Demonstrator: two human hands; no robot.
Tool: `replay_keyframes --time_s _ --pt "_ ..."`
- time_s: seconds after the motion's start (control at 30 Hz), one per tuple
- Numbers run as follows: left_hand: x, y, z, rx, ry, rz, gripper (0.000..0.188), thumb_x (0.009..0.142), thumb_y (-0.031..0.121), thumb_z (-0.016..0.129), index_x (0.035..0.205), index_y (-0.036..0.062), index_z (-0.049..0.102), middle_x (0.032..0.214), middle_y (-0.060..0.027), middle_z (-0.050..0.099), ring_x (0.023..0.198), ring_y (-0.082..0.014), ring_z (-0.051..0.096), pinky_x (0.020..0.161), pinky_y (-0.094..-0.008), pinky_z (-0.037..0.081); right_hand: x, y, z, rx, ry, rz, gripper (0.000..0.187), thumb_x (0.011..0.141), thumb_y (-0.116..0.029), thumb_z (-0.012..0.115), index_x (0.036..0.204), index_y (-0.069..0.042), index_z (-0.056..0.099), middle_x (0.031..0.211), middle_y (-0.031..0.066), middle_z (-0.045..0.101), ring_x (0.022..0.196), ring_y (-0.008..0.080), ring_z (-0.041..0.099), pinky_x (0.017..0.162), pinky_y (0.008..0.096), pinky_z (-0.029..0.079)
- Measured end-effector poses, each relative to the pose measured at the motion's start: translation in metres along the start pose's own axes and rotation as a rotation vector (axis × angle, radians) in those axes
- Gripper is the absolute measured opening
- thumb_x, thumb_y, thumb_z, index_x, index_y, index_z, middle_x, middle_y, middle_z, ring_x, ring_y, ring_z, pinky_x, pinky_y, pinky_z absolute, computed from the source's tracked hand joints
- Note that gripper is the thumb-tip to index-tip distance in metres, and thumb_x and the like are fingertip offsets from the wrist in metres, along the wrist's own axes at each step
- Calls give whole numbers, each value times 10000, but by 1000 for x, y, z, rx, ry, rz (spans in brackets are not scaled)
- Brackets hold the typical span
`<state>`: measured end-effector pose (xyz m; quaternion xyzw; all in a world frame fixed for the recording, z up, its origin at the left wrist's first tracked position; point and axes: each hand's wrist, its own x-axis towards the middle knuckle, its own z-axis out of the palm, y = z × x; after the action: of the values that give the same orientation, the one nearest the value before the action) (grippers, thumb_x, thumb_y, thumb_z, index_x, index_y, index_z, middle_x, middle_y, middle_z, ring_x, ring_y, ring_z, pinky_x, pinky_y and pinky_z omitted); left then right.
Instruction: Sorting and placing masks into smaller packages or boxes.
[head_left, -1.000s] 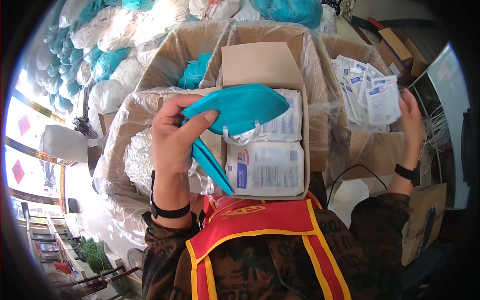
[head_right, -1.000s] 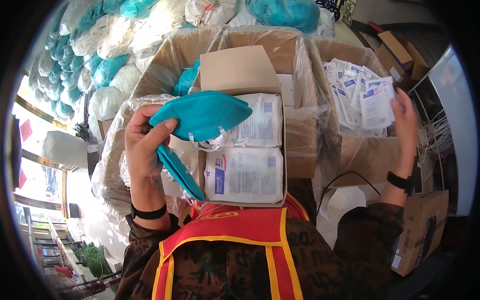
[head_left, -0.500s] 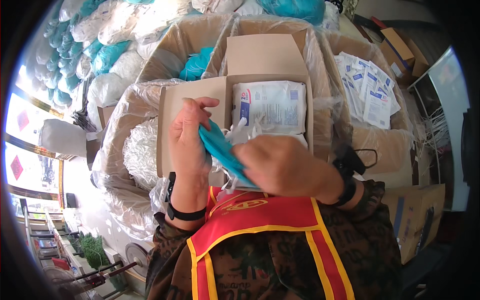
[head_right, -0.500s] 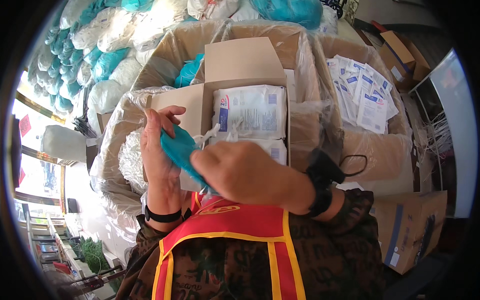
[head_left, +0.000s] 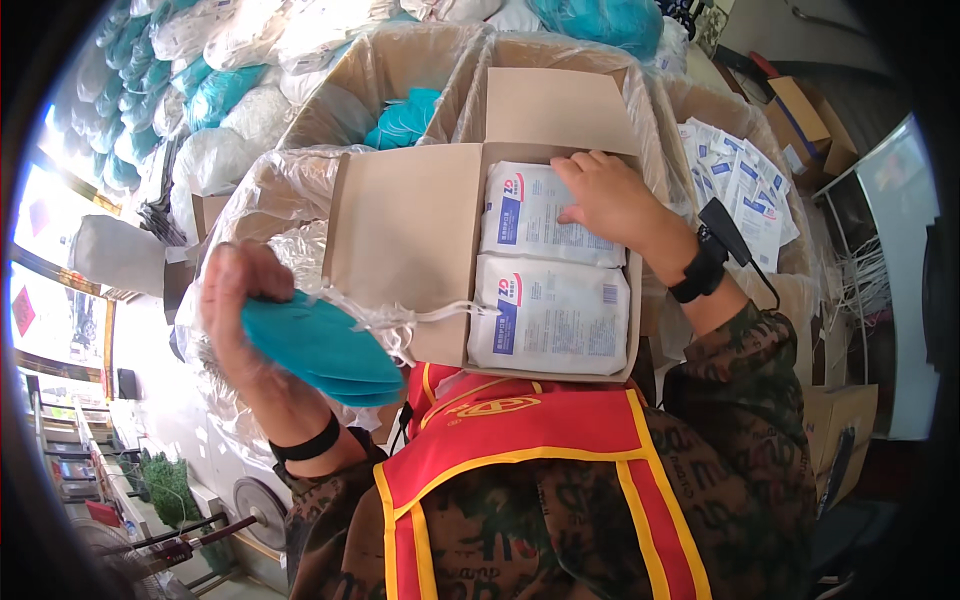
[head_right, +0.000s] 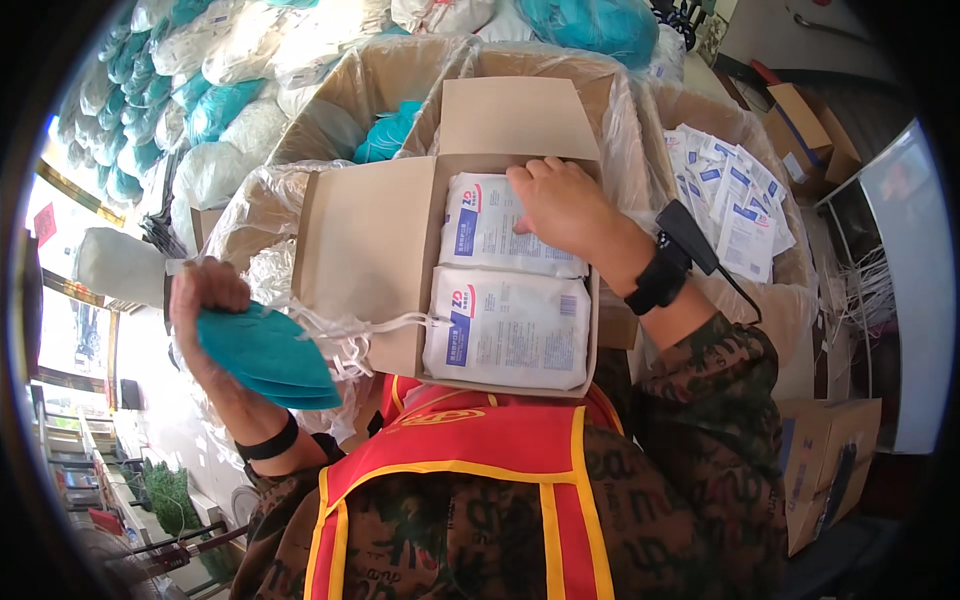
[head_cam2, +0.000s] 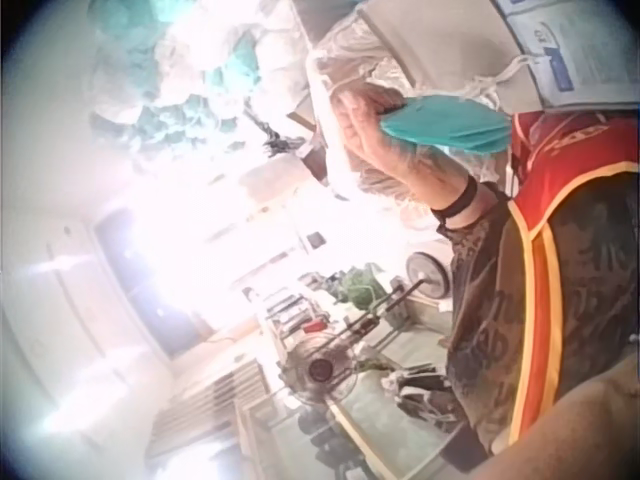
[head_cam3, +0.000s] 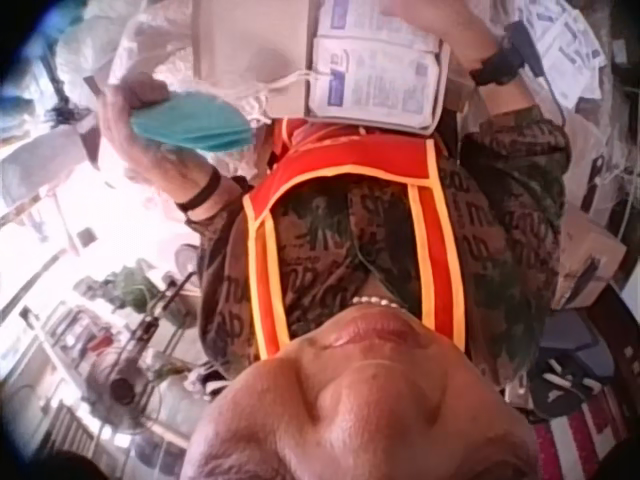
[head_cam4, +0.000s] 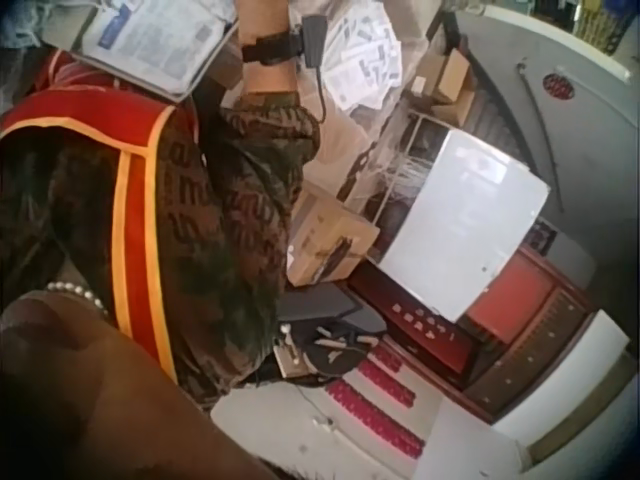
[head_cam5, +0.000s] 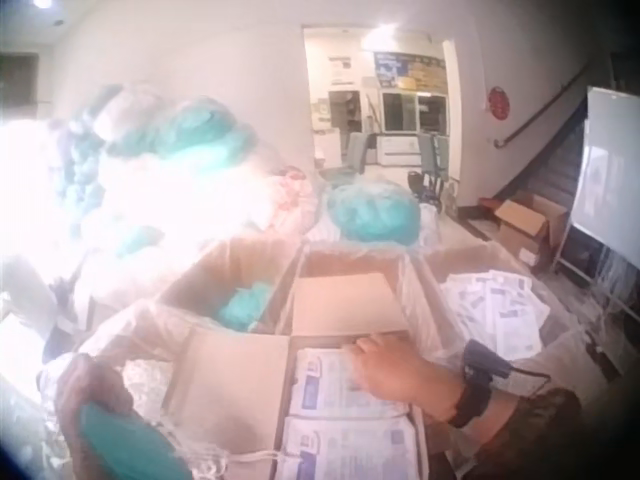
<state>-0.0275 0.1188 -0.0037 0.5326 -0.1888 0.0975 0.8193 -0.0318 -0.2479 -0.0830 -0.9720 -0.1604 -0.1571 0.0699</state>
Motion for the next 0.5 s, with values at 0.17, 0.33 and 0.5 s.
replay_keyframes --time_s 0.17,0.33,0.5 --pt "-8 -26 14 160 -86 -121 275 915 163 580 693 69 447 636 -40 472 549 -104 392 521 -239 313 -1 -7 -3 48 -25 31 397 673 -136 786 989 -22 574 989 132 563 1007 312 539 862 397 446" --pt "-5 -45 34 435 -172 -175 160 811 104 713 789 61 561 746 3 552 650 -58 461 595 -211 351 -13 -34 -34 211 196 26 388 663 -45 767 1005 -32 583 962 118 533 978 308 527 831 397 447" --pt "13 -93 66 642 -415 -130 315 785 108 737 1061 24 610 956 -1 588 839 -66 516 721 -221 407 -32 -46 -48 298 250 4 356 675 42 722 997 -45 597 933 108 513 919 300 532 795 387 459"
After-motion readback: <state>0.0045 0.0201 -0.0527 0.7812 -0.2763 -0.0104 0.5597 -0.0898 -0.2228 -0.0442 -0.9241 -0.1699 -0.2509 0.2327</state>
